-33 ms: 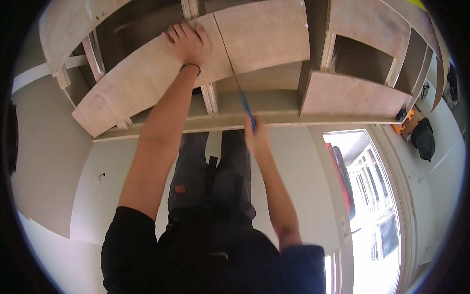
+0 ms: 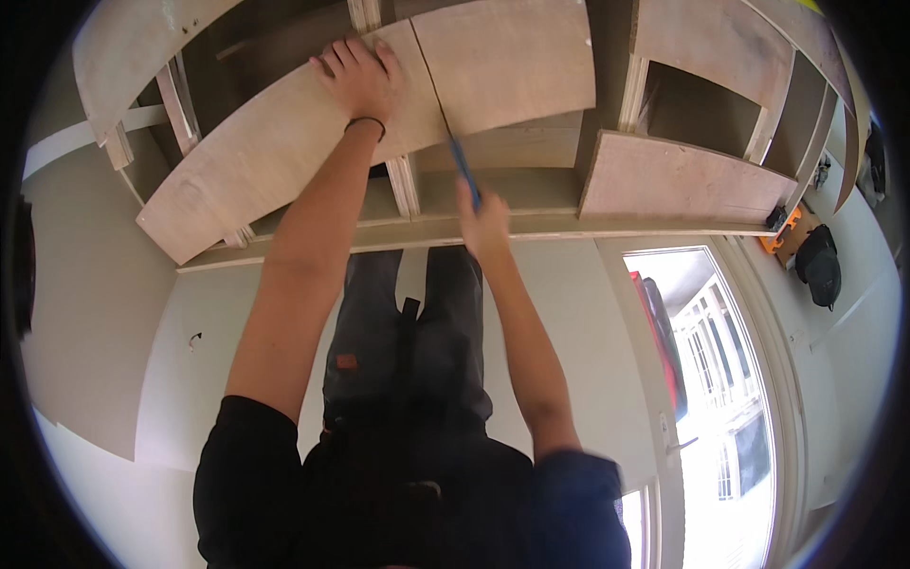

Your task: The person uses a hand saw to cut a piece of plywood resting on a wooden frame. After completing the cut, the person removes the cut piece and uses a tape measure to measure the remaining section of the plywood.

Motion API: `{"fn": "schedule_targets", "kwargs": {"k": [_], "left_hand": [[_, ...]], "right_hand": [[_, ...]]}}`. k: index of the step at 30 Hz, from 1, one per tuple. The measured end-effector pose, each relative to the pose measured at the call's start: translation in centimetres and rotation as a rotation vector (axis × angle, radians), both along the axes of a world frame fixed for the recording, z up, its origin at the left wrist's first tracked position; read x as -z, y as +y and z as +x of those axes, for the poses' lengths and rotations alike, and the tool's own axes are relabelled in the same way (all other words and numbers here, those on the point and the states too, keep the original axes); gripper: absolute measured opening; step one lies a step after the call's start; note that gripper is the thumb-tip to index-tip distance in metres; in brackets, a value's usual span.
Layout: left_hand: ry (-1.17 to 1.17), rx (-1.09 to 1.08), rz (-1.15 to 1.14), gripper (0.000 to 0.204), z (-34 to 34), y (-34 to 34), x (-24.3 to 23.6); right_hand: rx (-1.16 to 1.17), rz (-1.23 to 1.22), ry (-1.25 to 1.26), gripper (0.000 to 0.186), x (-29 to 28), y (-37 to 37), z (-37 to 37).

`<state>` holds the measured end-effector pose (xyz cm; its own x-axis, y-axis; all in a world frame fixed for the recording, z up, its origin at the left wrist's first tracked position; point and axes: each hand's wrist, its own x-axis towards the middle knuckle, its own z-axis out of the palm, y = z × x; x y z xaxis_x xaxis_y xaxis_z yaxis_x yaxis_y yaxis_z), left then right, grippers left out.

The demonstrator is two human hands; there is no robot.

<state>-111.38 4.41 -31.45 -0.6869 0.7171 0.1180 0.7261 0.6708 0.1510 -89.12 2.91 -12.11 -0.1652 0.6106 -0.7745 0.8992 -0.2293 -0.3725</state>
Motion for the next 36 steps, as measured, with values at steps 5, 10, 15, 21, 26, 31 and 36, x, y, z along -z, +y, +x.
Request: {"fn": "schedule_targets", "kwargs": {"k": [5, 10, 15, 21, 26, 31, 36], "left_hand": [[0.011, 0.008, 0.012, 0.046, -0.2, 0.3, 0.7], [-0.003, -0.021, 0.060, 0.048, -0.3, 0.6, 1.2], [0.035, 0.032, 0.182, 0.050, -0.1, 0.9, -0.9], [-0.212, 0.340, 0.125, 0.038, 0.6, 6.8, -1.0], [-0.178, 0.360, -0.134, 0.035, 0.9, 8.5, 0.0], [-0.287, 0.307, -0.057, 0.049, 0.1, 8.5, -0.2], [-0.388, 0.244, -0.084, 0.059, 0.7, 8.8, -0.3]], "right_hand": [[0.138, -0.031, 0.009, 0.054, 7.1, -1.9, 0.4], [0.212, -0.239, -0.071, 0.051, -3.2, -7.8, 8.6], [0.102, -0.069, -0.047, 0.045, -6.5, -7.4, 7.4], [0.165, -0.160, 0.010, 0.043, -6.0, -7.5, 7.0], [0.177, -0.122, 0.053, 0.041, -6.3, -7.4, 8.2], [0.171, -0.153, 0.029, 0.040, -6.6, -6.3, 6.7], [0.223, -0.215, -0.017, 0.040, -9.6, -6.9, 7.3]]}}
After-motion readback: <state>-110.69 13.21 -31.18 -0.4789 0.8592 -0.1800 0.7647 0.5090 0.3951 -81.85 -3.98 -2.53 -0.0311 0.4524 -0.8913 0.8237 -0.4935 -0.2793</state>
